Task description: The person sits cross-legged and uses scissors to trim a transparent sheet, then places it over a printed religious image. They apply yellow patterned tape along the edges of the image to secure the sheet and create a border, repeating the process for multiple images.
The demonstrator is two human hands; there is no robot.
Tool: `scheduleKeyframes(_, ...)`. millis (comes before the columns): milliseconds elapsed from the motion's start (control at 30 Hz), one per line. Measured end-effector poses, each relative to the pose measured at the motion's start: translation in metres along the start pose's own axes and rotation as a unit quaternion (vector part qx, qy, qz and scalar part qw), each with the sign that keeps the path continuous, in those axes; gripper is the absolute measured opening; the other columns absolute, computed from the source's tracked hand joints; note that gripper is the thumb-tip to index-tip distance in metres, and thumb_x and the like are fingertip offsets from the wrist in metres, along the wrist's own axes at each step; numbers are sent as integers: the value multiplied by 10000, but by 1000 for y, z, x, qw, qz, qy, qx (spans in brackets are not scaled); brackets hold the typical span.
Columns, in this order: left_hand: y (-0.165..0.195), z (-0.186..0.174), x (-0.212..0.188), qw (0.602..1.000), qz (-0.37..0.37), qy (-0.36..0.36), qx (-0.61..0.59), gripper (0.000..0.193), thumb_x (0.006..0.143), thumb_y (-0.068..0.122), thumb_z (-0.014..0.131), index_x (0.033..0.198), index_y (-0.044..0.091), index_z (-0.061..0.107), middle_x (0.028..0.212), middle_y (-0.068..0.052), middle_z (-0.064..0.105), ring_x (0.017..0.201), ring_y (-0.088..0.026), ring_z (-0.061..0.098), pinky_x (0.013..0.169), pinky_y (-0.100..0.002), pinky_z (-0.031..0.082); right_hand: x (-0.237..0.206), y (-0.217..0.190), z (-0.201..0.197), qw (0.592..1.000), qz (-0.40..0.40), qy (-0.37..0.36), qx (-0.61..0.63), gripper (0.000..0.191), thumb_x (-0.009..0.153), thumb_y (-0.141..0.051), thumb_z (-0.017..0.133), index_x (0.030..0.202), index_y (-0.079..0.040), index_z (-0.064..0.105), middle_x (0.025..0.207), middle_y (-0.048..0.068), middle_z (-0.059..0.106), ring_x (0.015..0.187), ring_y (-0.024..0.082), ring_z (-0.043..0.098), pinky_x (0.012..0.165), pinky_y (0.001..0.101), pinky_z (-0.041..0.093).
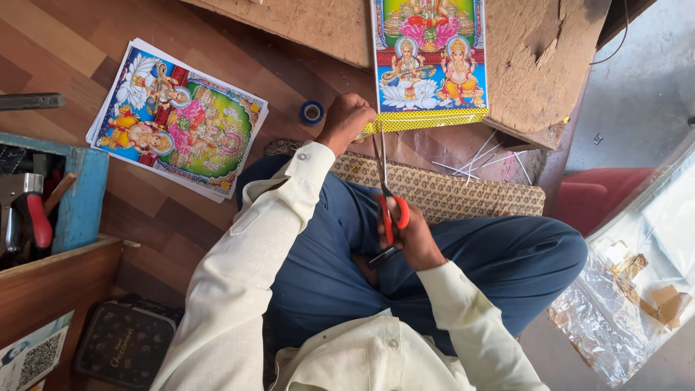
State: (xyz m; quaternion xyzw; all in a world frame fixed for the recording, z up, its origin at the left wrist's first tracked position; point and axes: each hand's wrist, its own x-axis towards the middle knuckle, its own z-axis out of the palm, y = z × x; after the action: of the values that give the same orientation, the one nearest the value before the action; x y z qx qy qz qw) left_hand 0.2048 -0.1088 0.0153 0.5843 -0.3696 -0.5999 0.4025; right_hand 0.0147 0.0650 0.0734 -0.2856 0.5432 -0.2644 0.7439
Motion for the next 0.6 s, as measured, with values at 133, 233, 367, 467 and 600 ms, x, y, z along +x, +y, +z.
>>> scheduleKeyframes(133,-5,-1,4,1000,26,10,11,195,720,149,726,801,-25,690,719,-93,714,617,-156,673,508,-336,559,20,-9,6,999,-29,-17,-4,680,946,-506,591,1371,24,580,730,41,605,516,146,584,390,233,316)
scheduleKeyframes(233,-7,-2,7,996,60,29,51,198,723,158,736,821,-12,707,754,-98,738,680,-155,685,600,-325,558,27,-13,14,998,-61,-19,11,685,944,-478,626,1388,39,561,733,47,605,523,144,578,400,231,320)
scheduleKeyframes(367,-1,-3,5,998,9,26,58,211,713,157,714,844,-7,693,793,-104,728,698,-155,679,598,-332,561,30,-18,18,997,-76,-8,4,684,937,-450,646,1391,54,558,734,46,613,524,136,586,404,221,331)
scheduleKeyframes(467,4,-4,0,999,-32,13,40,208,720,155,692,854,-3,684,794,-101,712,688,-156,674,575,-351,565,29,-18,18,997,-78,-1,-1,691,915,-416,677,1420,38,549,723,38,614,516,127,593,395,208,325)
scheduleKeyframes(600,2,-4,2,998,19,16,56,180,714,153,707,818,7,722,766,-78,739,685,-134,679,618,-311,548,30,-16,19,996,-85,7,13,686,899,-381,712,1424,29,549,707,32,619,495,119,591,383,197,328)
